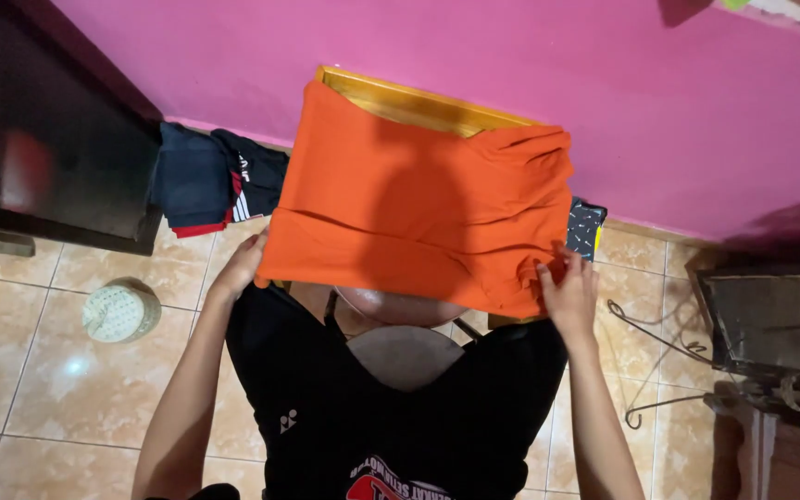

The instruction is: A person folds various items of clothing, including jeans, a jacket, and a shirt, on a small wooden tray.

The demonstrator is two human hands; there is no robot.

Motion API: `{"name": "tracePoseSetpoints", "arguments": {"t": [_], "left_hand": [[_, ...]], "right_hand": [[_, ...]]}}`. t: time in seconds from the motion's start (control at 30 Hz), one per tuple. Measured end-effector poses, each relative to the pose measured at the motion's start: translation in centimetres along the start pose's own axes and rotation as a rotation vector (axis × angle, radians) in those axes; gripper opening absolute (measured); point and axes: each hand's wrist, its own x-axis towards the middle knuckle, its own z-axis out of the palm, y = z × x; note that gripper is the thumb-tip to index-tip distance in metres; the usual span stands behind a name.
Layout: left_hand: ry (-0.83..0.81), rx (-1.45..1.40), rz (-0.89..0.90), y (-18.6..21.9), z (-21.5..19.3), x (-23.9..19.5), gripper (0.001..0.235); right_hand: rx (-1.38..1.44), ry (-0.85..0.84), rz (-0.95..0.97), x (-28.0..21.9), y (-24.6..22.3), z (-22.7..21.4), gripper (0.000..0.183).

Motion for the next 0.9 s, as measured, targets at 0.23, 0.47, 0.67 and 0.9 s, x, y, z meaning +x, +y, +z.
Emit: {"name": "tracePoseSetpoints", "arguments": {"t": [0.23, 0.47, 0.67, 0.9], "left_hand": [[0.217, -0.159, 0.170, -11.4, -2.2, 10.3, 0.040], [0.363, 0.291, 0.175, -1.9, -5.7, 1.4, 0.045], [0.147, 0.046, 0.221, -2.8, -2.0, 6.5, 0.043], [0.071, -0.246, 0.220, -10.6, 0.9, 15.8, 0.027]], "right_hand": [[-0.083, 0.172, -0.083, -0.8, 0.8, 2.3, 0.031], [-0.317, 0.412, -0.297, 1.6, 3.6, 1.2, 0.020], [0.188, -0.016, 0.078, 1.3, -0.1, -3.5, 0.032], [0.560, -0.188, 0.342, 7.4, 14.0, 8.4, 0.055]]}}
